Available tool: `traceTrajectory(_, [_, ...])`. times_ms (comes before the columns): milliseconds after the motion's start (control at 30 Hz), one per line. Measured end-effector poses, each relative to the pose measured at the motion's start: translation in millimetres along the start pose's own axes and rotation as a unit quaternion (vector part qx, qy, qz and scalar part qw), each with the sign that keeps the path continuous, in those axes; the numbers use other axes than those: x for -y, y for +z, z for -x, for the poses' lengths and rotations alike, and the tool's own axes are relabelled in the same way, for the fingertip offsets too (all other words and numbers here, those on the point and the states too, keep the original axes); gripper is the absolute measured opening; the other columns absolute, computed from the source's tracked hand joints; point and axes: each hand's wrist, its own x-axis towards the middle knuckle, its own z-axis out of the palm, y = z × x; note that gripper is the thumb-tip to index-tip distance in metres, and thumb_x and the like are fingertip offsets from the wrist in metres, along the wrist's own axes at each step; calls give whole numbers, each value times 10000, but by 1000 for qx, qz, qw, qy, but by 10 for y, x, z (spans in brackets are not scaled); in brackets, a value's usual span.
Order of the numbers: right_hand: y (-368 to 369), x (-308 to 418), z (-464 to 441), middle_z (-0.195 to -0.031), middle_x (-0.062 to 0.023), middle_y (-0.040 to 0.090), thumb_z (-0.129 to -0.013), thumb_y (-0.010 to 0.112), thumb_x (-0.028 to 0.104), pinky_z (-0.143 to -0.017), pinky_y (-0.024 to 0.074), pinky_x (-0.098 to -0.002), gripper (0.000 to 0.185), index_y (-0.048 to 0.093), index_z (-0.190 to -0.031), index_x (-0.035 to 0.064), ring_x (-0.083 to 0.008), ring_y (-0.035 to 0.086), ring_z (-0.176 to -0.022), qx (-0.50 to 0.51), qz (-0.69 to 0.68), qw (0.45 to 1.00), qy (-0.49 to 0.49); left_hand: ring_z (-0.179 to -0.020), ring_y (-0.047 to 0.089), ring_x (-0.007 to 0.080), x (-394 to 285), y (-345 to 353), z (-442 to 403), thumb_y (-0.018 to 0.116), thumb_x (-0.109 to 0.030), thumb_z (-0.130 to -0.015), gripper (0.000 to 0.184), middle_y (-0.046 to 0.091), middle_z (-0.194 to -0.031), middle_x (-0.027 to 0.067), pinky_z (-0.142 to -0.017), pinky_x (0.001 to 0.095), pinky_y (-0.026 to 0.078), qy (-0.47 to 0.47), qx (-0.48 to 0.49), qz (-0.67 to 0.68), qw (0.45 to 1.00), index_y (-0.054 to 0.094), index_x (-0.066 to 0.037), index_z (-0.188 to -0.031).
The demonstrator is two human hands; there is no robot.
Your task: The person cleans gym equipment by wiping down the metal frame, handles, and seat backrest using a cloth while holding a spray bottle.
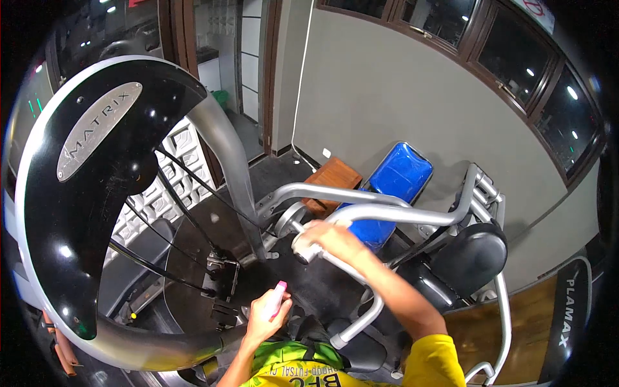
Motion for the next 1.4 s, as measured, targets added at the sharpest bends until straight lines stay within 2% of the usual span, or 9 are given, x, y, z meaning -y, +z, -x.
traceTrajectory(100, [-429, -560, -29, -902, -83, 706, -806, 542, 134, -807, 520, -345, 230, 720, -951, 144, -257, 657, -942, -44, -55, 988, 140, -777, 664, 159, -48, -48, 39, 687, -68, -840, 204, 681, -878, 100, -712, 289, 515, -26, 1, 14, 1000, 630, 15, -1017])
traceTrajectory(167, [-694, -594, -117, -884, -89, 717, -807, 569, 97, -838, 530, -390, 195, 731, -910, 132, -270, 679, -927, 13, 244, 934, 262, -790, 664, 159, -28, -58, 82, 690, -71, -839, 220, 681, -882, 99, -722, 288, 515, -4, -13, 1, 1000, 628, 20, -1028])
traceTrajectory(200, [-730, -587, -155, -946, -105, 711, -824, 563, 102, -827, 533, -415, 233, 711, -998, 145, -293, 674, -940, 10, 203, 938, 282, -790, 664, 159, -13, -60, 102, 690, -71, -839, 220, 681, -882, 99, -722, 288, 515, -6, -15, -2, 1000, 628, 20, -1028])
traceTrajectory(400, [-107, -429, -373, -986, -129, 693, -820, 540, 69, -822, 511, -444, 267, 652, -1054, 133, -325, 652, -967, 167, 104, 976, 96, -827, 662, 160, 27, 98, 60, 699, -68, -841, 241, 681, -898, 99, -756, 289, 515, -48, 15, 48, 998, 621, 28, -1048])
traceTrajectory(600, [150, 88, -294, -846, -101, 649, -788, 586, 76, -747, 521, -432, 188, 643, -959, 131, -306, 644, -880, 106, 9, 992, -68, -780, 644, 135, 29, 229, -51, 705, -76, -840, 158, 681, -867, 79, -721, 269, 503, -37, 45, 55, 997, 645, 11, -957])
traceTrajectory(800, [-450, -645, -479, -965, -84, 691, -812, 588, 156, -786, 528, -425, 254, 666, -1052, 182, -288, 659, -972, 176, 268, 927, 195, -771, 646, 127, 53, 177, -4, 710, -94, -836, 167, 681, -860, 73, -706, 267, 504, -32, 40, 44, 998, 644, 10, -949])
traceTrajectory(1000, [138, -61, -590, -1007, -129, 696, -793, 597, 126, -771, 535, -450, 327, 665, -1105, 197, -320, 673, -922, 301, 40, 950, 69, -529, 555, 57, 110, 137, 26, 687, -119, -871, 136, 623, -653, 17, -519, 233, 454, -28, -11, 59, 998, 647, -11, -944])
traceTrajectory(1133, [470, 741, -188, -1046, -84, 677, -850, 540, 231, -1028, 375, -417, 197, 688, -939, 134, -277, 513, -1231, 215, 291, 930, -65, -605, 608, 86, 137, 28, 26, 694, -94, -857, 156, 652, -733, 41, -567, 246, 485, -34, -45, 50, 997, 640, 4, -966])
traceTrajectory(1400, [249, 971, 367, -1124, -115, 669, -904, 486, 251, -1108, 286, -413, 258, 662, -1039, 118, -277, 509, -1242, 280, 445, 840, -133, -763, 669, 160, 192, -144, 50, 706, -95, -843, 191, 684, -867, 87, -696, 282, 512, -28, -57, -6, 998, 640, 8, -989])
